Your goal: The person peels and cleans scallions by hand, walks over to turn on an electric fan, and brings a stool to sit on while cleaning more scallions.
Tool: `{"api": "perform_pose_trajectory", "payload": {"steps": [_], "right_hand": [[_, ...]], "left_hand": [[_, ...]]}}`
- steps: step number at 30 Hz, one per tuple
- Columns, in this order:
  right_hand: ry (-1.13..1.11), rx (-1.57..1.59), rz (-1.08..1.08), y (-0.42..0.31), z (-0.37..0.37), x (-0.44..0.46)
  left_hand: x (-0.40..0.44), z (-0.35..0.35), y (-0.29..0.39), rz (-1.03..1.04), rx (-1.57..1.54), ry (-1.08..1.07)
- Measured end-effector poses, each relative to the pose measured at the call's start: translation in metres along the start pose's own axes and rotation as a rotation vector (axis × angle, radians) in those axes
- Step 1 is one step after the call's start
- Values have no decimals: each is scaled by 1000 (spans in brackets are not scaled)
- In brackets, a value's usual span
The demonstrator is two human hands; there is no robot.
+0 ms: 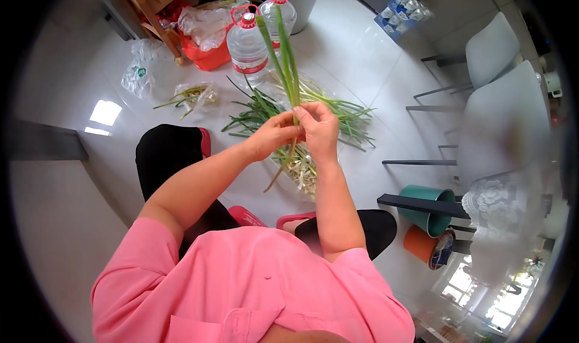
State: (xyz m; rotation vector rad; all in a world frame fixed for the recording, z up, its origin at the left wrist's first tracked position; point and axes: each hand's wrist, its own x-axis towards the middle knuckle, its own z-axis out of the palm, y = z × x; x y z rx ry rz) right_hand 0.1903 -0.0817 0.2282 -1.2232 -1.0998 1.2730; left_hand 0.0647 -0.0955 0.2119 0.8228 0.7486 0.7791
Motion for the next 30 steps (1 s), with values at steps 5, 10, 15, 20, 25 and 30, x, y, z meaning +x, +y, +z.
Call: {"api": "perform_pose_trajectory", "payload": {"steps": [5,10,15,20,25,30], "right_hand": [[22,51,42,0,-4,-9],[24,104,27,-4,-10,-13],[123,332,61,-7,-24,-11],[-105,-66,242,4,-42,-33],[-49,-161,379,34,-66,-48],[227,46,162,46,-101,-23]], "left_hand": [[2,-3,-11,21,-24,-8],[0,4,-13,-13,-69,-31],[-4,3,-17,-67,-28,-148],[-3,3,-27,-81,282,-162],[-3,7,-52,-37,986,-92],[-6,10,-50,393,1221,195]]}}
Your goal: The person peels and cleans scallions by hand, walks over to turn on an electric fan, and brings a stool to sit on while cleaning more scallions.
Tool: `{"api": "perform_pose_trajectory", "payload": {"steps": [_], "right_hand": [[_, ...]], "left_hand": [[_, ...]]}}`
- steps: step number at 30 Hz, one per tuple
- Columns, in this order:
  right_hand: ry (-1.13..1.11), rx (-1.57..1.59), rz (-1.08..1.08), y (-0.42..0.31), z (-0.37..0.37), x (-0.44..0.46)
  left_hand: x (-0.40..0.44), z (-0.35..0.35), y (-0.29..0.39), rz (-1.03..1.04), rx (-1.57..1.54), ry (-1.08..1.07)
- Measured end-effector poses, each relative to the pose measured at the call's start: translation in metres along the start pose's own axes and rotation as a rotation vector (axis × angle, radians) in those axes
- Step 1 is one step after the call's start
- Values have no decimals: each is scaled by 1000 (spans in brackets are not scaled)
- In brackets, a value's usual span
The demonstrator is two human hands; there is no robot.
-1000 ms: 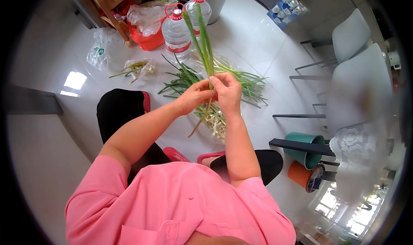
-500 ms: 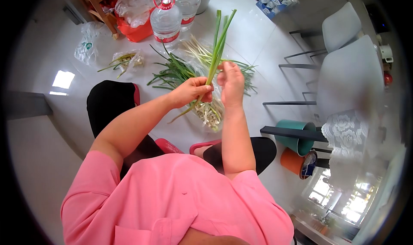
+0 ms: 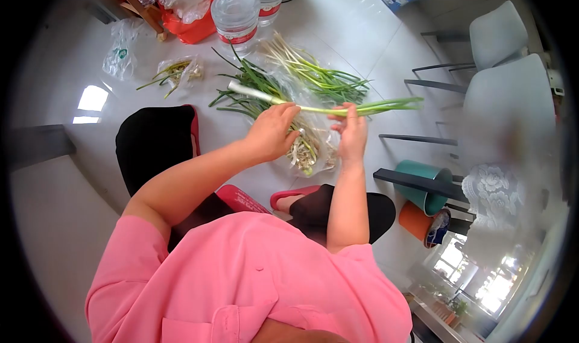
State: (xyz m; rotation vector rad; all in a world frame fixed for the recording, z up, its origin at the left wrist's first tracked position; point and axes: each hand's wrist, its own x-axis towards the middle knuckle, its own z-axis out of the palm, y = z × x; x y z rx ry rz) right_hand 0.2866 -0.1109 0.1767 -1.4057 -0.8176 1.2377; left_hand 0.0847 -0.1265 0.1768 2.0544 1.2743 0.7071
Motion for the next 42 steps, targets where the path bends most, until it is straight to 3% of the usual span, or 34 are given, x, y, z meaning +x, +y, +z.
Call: {"api": "perform_pose_trajectory", "payload": {"steps": [4,7,9,12,13,15,16,18,19,21,24,31,34,36,37,40,42], "right_hand": [[38,226,-40,24,-24,60],[96,274,64,44,-23,99],[114,179,343,70,-24,117],[-160,-156,502,138,-21,117],[-227,-234,504,150,-8,105],[-349,-421,441,191,6,89],[-351,-417,450,206,7,82],[-513,-1080,14,228,4,68],[-515,-1077,21,233,1,60],[-504,-1413,-232,241,-6,43],[-505,-1559,-33,237,-8,19],[-695,-1586,108,246,-17,-13],[-607,-1545,-43,256,-5,11],[-468,-1211,-31,255,12,26],[-472,-1203,-35,258,21,32],[-363,-1078,97,268,47,42],[-494,-1188,185,275,54,44]], "left_hand": [[-6,1,-5,21,12,-80],[-4,3,-13,-12,8,-82],[4,2,-24,-5,104,33],[17,-12,-21,-118,-62,221],[20,-15,-20,-127,-63,213],[23,-21,-17,-403,-450,126],[25,-24,-14,-466,-470,121],[26,-21,-18,-494,-519,121],[26,-21,-19,-514,-571,127],[27,-22,-19,-535,-579,113],[30,-26,-17,-560,-600,98],[26,-28,-18,-565,-682,105],[24,-30,-20,-544,-697,136],[21,-32,-22,-543,-699,156],[20,-34,-23,-539,-705,174],[18,-43,-25,-557,-656,180],[18,-45,-25,-593,-686,195]]}}
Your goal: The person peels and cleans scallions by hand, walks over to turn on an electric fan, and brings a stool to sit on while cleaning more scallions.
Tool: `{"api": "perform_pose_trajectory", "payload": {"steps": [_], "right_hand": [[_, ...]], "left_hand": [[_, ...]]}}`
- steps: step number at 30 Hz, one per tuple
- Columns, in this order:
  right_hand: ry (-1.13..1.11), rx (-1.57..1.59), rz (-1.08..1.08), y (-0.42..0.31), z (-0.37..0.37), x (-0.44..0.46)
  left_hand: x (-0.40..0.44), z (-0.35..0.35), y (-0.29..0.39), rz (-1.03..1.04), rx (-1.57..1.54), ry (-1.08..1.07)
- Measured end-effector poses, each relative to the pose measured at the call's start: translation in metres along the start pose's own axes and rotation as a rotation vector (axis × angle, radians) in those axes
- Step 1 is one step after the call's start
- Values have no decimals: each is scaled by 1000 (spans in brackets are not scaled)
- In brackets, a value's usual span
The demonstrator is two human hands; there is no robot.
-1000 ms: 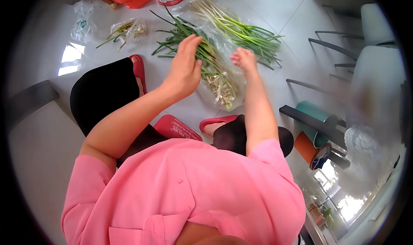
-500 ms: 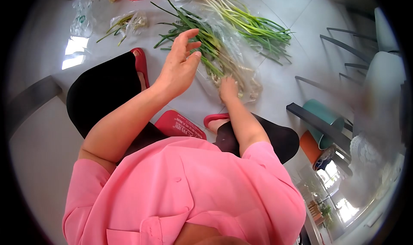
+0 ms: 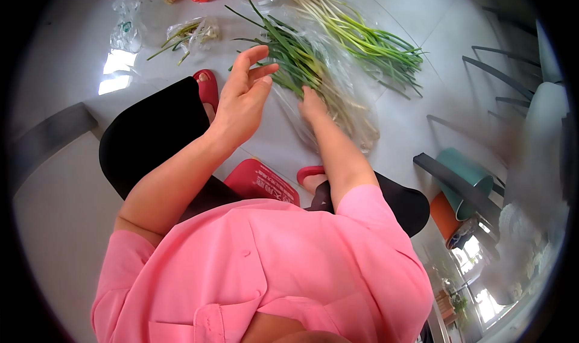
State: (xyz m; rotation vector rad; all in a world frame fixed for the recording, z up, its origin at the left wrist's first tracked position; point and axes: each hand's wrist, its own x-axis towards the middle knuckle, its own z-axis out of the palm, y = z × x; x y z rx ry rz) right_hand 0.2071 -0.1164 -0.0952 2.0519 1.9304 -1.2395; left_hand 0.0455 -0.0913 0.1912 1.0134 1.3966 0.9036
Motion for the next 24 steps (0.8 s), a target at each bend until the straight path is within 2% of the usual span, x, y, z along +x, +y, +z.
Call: {"api": "perform_pose_trajectory", "payload": {"steps": [1,3,7,9,11,13,15,17,19,21,24], "right_hand": [[1,2,-3,-3,0,1],[-197,-277,2,-7,1,0],[-160,-269,-2,-10,-13,-21],[215,-114,-119,-9,-23,-37],[252,-29,-122,-1,-32,-43],[296,58,-131,4,-44,-48],[360,206,-228,1,-58,-58],[369,301,-207,-9,-73,-72],[375,395,-186,-18,-87,-87],[449,411,-265,-24,-97,-98],[421,523,-347,-28,-95,-112]], "left_hand": [[1,-1,1,-34,-37,18],[1,-2,2,-33,-56,23],[0,-4,6,-37,-53,21],[0,-2,4,-17,-70,50],[-1,-2,0,5,-94,74],[-1,-3,-12,-156,-146,-116],[-4,4,-33,-224,-208,-142],[-9,7,-46,-397,19,-328],[-13,11,-60,-396,120,-365],[-16,14,-69,-389,226,-407],[-21,26,-76,-292,299,-335]]}}
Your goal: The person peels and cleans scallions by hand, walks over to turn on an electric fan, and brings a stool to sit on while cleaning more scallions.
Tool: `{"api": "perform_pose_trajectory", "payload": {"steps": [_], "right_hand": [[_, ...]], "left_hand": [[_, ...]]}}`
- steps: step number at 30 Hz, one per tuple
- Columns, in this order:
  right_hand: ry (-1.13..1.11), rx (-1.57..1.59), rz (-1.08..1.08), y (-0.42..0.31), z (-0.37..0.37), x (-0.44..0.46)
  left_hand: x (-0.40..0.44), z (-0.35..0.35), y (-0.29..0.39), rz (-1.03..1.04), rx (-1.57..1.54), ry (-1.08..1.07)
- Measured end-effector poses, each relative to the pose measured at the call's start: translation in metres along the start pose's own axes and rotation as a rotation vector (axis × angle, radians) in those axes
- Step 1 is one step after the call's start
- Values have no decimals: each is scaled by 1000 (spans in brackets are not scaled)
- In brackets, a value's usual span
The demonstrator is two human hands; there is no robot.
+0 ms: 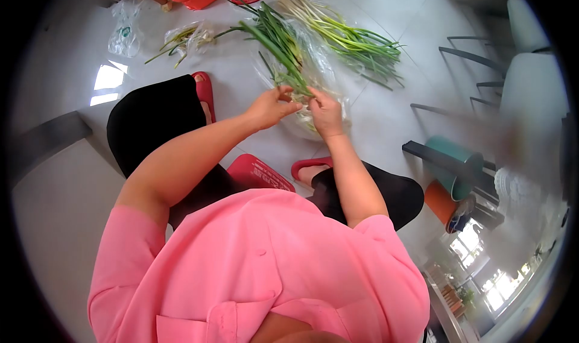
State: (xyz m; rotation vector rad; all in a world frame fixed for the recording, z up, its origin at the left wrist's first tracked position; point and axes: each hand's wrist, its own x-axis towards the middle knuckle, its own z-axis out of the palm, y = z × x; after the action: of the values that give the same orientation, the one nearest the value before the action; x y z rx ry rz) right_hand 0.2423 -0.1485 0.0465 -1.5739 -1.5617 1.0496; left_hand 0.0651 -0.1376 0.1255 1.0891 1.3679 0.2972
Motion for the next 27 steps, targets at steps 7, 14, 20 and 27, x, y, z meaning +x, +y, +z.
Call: {"api": "perform_pose_trajectory", "payload": {"steps": [7,14,20,27], "right_hand": [[-183,124,250,-12,0,-14],[-430,-102,426,88,39,-51],[-440,-181,458,115,39,-51],[-452,-327,450,125,51,-54]], "left_hand": [[48,25,-41,341,144,97],[50,23,-41,103,-494,286],[33,17,-31,91,-433,379],[4,8,7,246,-299,333]]}}
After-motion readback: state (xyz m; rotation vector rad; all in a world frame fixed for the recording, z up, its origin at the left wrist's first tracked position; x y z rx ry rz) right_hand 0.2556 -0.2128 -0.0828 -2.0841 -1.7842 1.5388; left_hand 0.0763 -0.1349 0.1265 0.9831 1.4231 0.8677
